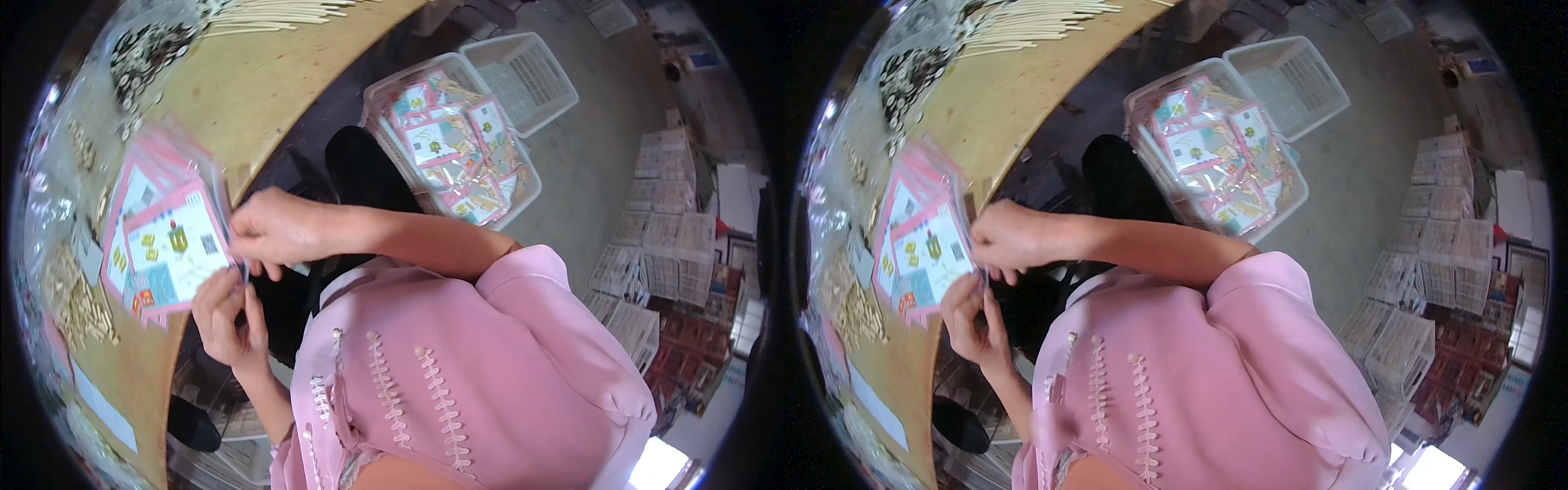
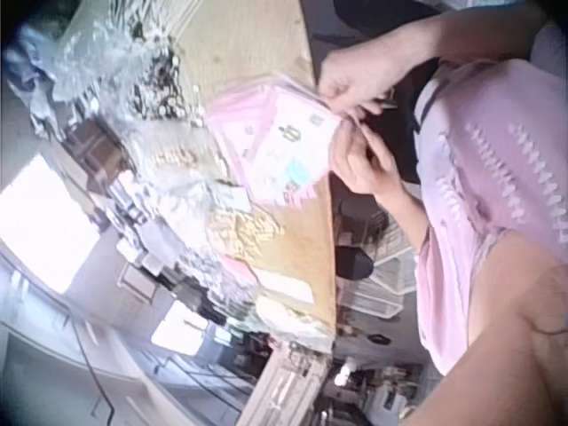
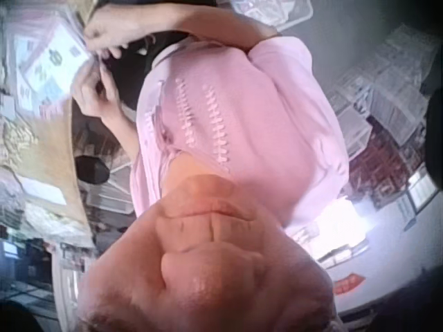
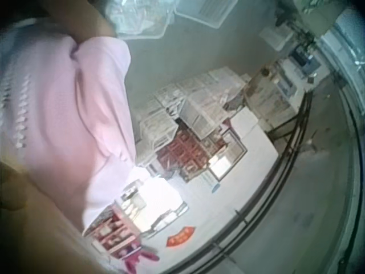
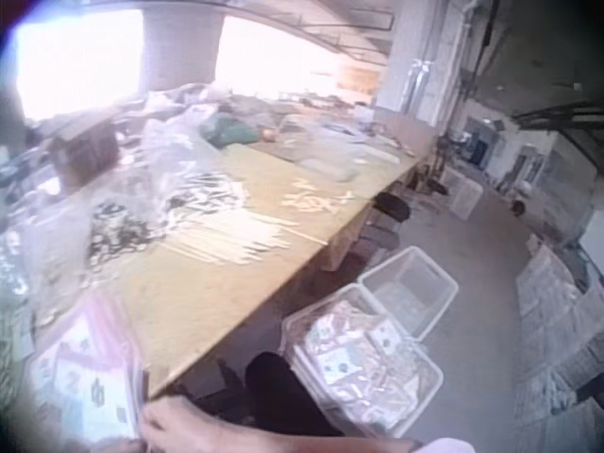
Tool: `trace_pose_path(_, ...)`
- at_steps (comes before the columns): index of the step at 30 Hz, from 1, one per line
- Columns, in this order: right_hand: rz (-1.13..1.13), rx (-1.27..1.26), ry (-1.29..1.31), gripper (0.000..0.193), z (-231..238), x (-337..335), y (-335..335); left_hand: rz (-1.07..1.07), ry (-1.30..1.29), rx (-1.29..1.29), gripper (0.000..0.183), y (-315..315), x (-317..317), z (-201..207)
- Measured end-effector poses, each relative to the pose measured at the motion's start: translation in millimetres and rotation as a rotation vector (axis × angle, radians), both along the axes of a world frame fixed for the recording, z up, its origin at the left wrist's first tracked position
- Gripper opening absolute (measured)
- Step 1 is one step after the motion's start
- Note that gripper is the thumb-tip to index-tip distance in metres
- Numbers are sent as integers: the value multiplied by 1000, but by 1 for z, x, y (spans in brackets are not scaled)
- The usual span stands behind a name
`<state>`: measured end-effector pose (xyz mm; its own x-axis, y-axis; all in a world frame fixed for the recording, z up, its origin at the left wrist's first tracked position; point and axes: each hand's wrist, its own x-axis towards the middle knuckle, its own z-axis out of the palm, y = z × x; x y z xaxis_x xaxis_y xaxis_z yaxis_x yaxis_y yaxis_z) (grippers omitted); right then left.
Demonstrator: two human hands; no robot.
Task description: The person repeatedly picks small wooden pieces, round wooden discs, and thin wooden sticks from a table and places them into small clear plastic bags. The person then inserts a printed instruction sheet into each bag and sets the completed kits into a white basket.
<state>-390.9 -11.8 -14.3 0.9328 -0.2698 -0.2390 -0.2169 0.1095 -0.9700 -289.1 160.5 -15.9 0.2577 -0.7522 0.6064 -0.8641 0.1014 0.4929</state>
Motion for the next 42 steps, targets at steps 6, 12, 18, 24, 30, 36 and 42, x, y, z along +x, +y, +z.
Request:
trace_pose_path(6,92,260,157,26,-31,-73,7,-112,715,281,16,18,-35,-40)
trace_pose_path(12,-292,280,102,12,-52,-98,26,-192,800,475,34,-13,-56,-50)
trace_pose_path(18,-351,162,-24,20,-64,-84,24,-133,788,451,15,-25,-47,-51)
trace_pose_path(24,-271,240,80,25,-68,-87,30,196,848,267,17,-35,-29,-76)
trace_pose_path(30,-199,-150,177,28,-61,-95,21,166,787,268,23,-33,-27,-75)
trace_pose_path(36,-13,-1131,-233,23,-18,-77,22,135,462,232,10,-30,-32,-63)
trace_pose_path(42,131,-1343,-103,17,-25,-74,-10,128,436,223,11,-9,-24,-62)
